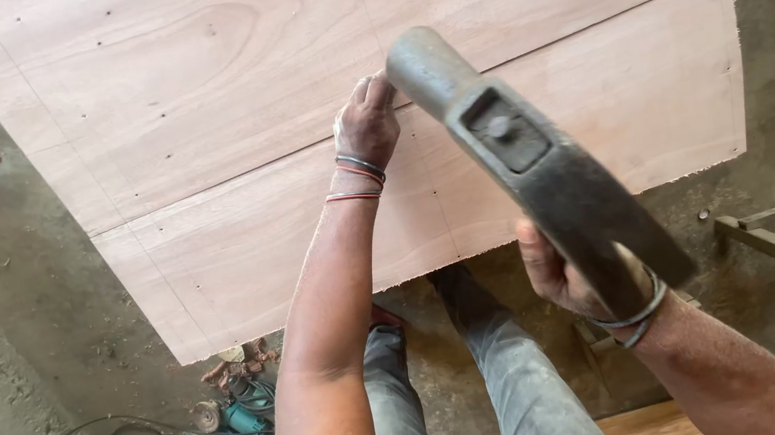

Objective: Hammering nails into a wooden board to assemble furniture.

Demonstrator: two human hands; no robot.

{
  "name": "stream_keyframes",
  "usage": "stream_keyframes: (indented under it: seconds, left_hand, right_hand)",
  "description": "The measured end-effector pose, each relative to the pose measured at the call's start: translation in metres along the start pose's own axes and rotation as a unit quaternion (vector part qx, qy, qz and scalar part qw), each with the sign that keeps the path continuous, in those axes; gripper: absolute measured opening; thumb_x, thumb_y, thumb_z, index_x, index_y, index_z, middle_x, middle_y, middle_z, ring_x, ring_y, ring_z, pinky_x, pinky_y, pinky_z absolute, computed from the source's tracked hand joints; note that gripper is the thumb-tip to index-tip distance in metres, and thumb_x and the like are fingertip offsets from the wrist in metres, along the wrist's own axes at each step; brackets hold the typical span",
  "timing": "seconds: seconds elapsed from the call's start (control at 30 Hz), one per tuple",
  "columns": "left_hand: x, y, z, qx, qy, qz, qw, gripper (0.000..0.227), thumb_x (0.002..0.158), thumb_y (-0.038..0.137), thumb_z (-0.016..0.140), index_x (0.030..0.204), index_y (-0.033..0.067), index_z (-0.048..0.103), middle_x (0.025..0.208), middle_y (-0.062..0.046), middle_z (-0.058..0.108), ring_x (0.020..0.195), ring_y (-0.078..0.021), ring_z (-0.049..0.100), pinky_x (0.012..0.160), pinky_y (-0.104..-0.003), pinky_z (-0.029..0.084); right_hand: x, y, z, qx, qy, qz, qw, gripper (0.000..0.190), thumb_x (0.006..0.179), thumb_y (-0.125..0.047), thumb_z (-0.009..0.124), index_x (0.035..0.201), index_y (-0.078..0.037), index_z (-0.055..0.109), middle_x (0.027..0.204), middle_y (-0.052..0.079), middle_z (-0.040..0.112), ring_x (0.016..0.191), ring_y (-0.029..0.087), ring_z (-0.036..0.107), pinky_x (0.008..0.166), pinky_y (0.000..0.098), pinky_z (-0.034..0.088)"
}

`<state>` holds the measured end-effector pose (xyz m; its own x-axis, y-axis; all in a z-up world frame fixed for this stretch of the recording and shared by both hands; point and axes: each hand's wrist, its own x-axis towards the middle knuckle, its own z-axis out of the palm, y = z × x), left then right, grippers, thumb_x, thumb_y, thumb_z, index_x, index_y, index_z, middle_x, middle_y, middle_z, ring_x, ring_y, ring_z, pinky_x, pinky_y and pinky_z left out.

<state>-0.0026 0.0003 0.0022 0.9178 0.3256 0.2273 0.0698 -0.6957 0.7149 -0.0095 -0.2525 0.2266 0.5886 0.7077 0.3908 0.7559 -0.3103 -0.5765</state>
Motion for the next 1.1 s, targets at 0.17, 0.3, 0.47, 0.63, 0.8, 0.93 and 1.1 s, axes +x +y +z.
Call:
stream_keyframes:
  seconds: [0.17, 0.3, 0.47, 0.63, 0.8, 0.93, 1.1]
  left_hand:
    - [-0.005, -0.009, 0.008, 0.022, -0.013, -0.005, 1.0, 0.015, 0.099, 0.008, 0.065, 0.111, 0.0139, 0.058, 0.098, -0.007, 0.068, 0.079, -0.0317, 0.069, 0.06, -0.043, 0.057]
    - [-0.002, 0.002, -0.003, 0.008, -0.014, -0.009, 1.0, 0.02, 0.099, 0.006, 0.066, 0.116, 0.0143, 0.062, 0.099, -0.007, 0.07, 0.079, -0.0324, 0.07, 0.06, -0.043, 0.057]
    - [-0.013, 0.02, -0.018, -0.097, 0.023, -0.019, 0.995, 0.018, 0.102, 0.002, 0.064, 0.115, 0.014, 0.062, 0.101, -0.007, 0.071, 0.089, -0.0306, 0.072, 0.072, -0.04, 0.06]
    - [-0.05, 0.029, -0.027, -0.127, -0.021, -0.037, 0.991, 0.017, 0.101, 0.003, 0.066, 0.114, 0.0131, 0.063, 0.101, -0.009, 0.071, 0.09, -0.0306, 0.073, 0.072, -0.038, 0.06]
    - [-0.055, 0.028, -0.022, -0.085, -0.065, -0.036, 0.994, 0.017, 0.1, 0.005, 0.067, 0.114, 0.015, 0.063, 0.099, -0.009, 0.071, 0.085, -0.032, 0.071, 0.066, -0.04, 0.058]
    - [-0.053, 0.027, -0.016, -0.083, -0.048, -0.029, 0.995, 0.017, 0.1, 0.006, 0.066, 0.114, 0.0155, 0.063, 0.101, -0.009, 0.07, 0.085, -0.0323, 0.07, 0.065, -0.041, 0.058]
    - [-0.054, 0.029, -0.016, -0.074, -0.039, -0.036, 0.996, 0.017, 0.1, 0.006, 0.066, 0.114, 0.0159, 0.062, 0.1, -0.008, 0.069, 0.084, -0.0323, 0.07, 0.065, -0.041, 0.058]
  right_hand:
    - [0.021, 0.018, 0.018, -0.028, -0.174, 0.257, 0.95, 0.04, 0.108, -0.03, 0.058, 0.119, 0.008, 0.059, 0.074, 0.016, 0.067, 0.056, 0.02, 0.068, 0.047, 0.0302, 0.056]
    - [0.028, 0.012, 0.016, -0.057, -0.213, 0.322, 0.921, 0.035, 0.105, -0.033, 0.06, 0.106, 0.002, 0.063, 0.06, 0.013, 0.065, 0.054, 0.028, 0.069, 0.05, 0.0398, 0.055]
    - [0.0, 0.004, 0.008, -0.004, -0.152, 0.33, 0.932, 0.033, 0.105, -0.031, 0.06, 0.106, 0.002, 0.064, 0.067, 0.013, 0.067, 0.057, 0.028, 0.071, 0.052, 0.0377, 0.056]
    - [-0.018, -0.014, 0.001, 0.018, -0.097, 0.37, 0.924, 0.037, 0.103, -0.03, 0.061, 0.114, 0.005, 0.064, 0.071, 0.015, 0.068, 0.063, 0.029, 0.072, 0.056, 0.038, 0.056]
    - [-0.029, -0.02, 0.003, 0.03, -0.102, 0.404, 0.908, 0.039, 0.102, -0.032, 0.062, 0.116, 0.006, 0.063, 0.071, 0.016, 0.068, 0.064, 0.03, 0.072, 0.057, 0.0385, 0.056]
    - [-0.032, -0.023, 0.005, 0.034, -0.112, 0.425, 0.898, 0.038, 0.102, -0.033, 0.062, 0.113, 0.004, 0.064, 0.069, 0.016, 0.068, 0.063, 0.03, 0.072, 0.057, 0.0385, 0.056]
    - [-0.032, -0.024, 0.007, 0.033, -0.109, 0.404, 0.908, 0.039, 0.102, -0.032, 0.062, 0.115, 0.005, 0.064, 0.07, 0.016, 0.068, 0.063, 0.031, 0.072, 0.057, 0.0392, 0.055]
